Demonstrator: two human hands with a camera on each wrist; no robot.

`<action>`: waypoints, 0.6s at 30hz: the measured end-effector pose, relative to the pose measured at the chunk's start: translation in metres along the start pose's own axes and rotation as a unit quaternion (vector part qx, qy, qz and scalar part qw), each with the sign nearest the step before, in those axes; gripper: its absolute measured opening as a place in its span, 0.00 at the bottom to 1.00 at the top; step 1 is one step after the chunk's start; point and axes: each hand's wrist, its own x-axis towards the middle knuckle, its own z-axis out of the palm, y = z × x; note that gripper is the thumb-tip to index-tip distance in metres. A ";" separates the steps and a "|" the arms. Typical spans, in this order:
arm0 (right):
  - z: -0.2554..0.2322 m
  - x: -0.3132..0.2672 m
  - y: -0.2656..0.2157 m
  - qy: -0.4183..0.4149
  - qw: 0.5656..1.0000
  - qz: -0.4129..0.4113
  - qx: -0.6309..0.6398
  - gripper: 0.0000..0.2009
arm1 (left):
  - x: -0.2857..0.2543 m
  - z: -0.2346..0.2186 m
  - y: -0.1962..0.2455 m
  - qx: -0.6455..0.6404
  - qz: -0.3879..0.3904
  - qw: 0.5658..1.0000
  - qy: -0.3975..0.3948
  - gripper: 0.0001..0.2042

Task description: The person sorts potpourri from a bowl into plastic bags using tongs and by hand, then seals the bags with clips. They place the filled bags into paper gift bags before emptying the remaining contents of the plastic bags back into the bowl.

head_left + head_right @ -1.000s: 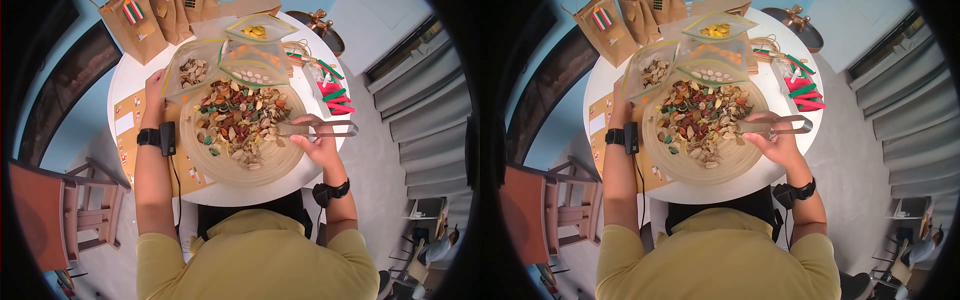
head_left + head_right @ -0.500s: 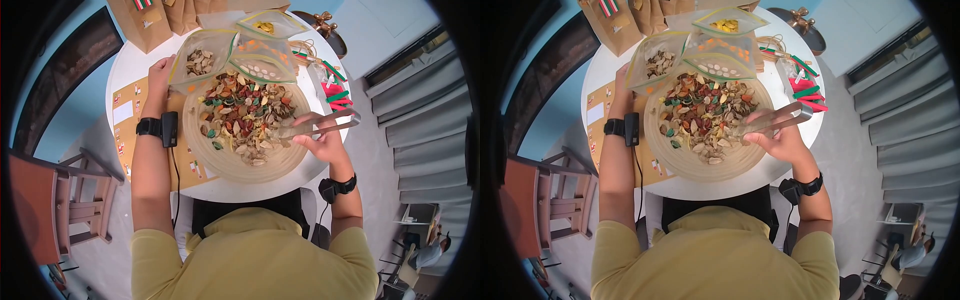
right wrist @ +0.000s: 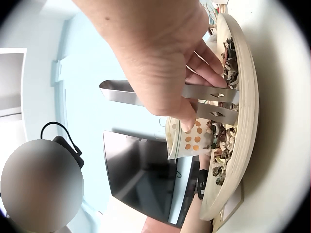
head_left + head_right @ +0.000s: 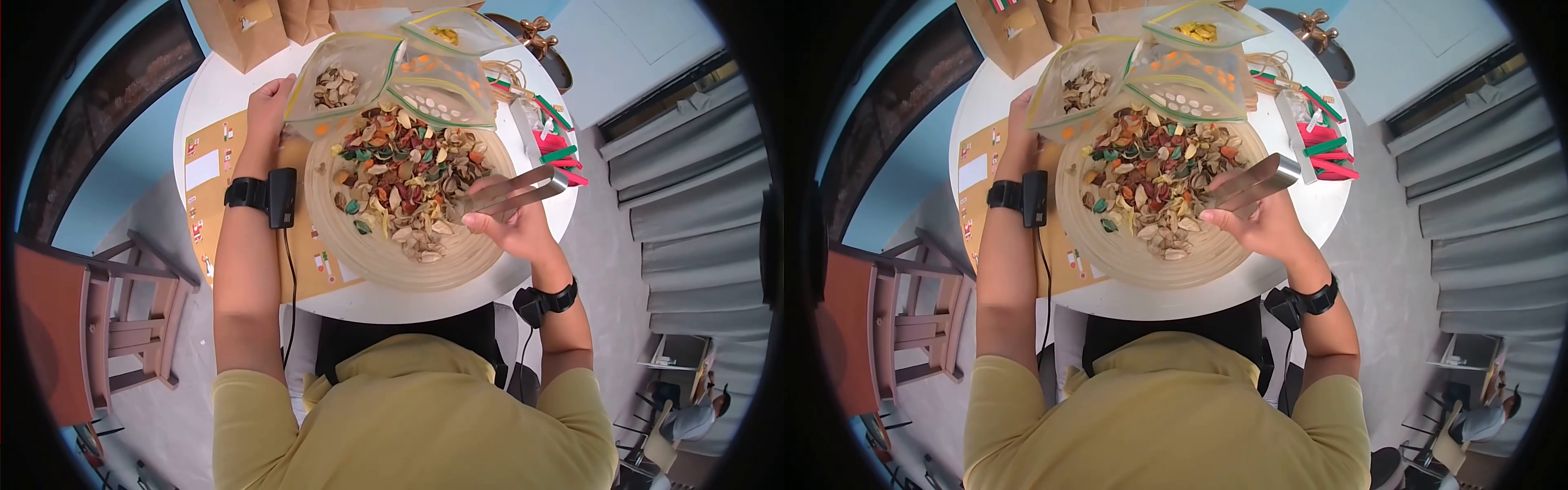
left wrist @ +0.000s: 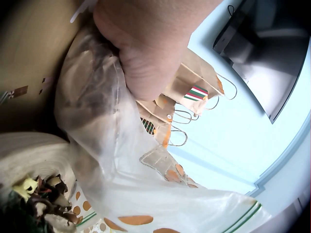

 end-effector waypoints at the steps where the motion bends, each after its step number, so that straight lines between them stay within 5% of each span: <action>1: 0.000 0.001 0.000 -0.001 1.000 0.001 0.000 0.13 | 0.001 -0.001 0.000 0.000 -0.005 1.000 -0.003 0.14; 18: 0.006 0.007 -0.004 0.016 0.999 0.007 0.028 0.11 | 0.008 -0.001 -0.006 0.030 0.014 0.999 0.000 0.14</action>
